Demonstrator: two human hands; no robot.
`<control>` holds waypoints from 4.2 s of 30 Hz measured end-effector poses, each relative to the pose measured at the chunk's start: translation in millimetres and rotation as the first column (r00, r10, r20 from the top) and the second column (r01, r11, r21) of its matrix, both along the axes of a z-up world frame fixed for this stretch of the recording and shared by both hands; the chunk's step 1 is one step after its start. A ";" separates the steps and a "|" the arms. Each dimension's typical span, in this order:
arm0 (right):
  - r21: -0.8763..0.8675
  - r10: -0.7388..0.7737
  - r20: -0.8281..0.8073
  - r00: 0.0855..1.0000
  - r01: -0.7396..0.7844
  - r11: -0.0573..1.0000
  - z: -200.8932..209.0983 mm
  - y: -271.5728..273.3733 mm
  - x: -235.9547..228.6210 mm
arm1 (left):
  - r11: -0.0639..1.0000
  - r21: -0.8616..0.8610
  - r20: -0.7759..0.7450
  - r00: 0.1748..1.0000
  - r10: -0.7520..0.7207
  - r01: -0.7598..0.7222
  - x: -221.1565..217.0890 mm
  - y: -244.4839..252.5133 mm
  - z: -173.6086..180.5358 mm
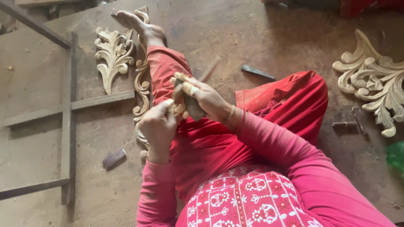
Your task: The person sits on the floor and carves a decorative wooden piece using a chisel. They hold the wood with their left hand and use the chisel with their right hand to shape the intricate details.
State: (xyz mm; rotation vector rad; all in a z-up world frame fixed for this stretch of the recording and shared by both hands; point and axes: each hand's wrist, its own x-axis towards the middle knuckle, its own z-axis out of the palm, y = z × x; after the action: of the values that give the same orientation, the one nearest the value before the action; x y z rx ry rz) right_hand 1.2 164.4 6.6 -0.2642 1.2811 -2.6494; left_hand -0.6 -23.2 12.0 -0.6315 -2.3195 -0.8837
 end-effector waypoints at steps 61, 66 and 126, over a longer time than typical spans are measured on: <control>0.206 -0.218 -0.098 0.971 0.234 0.950 -61.0 23.6 -27.8 | 0.857 -0.477 0.107 0.955 0.278 -0.196 -25.1 28.2 19.0; -0.042 -0.106 0.032 0.994 0.107 0.993 -34.1 23.6 -23.1 | 0.918 -0.360 0.074 0.976 0.206 -0.166 -21.1 17.2 19.8; 0.810 -0.001 -0.552 0.834 0.536 -0.239 -82.3 41.1 -20.0 | 0.912 -0.372 0.062 0.976 0.207 -0.170 -9.6 12.4 10.0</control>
State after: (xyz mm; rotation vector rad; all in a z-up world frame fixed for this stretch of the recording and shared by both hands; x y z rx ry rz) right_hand -18.8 205.5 -75.8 -0.1489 3.3766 -0.7268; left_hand -10.2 -10.9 22.0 -0.5065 -2.6110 -0.4031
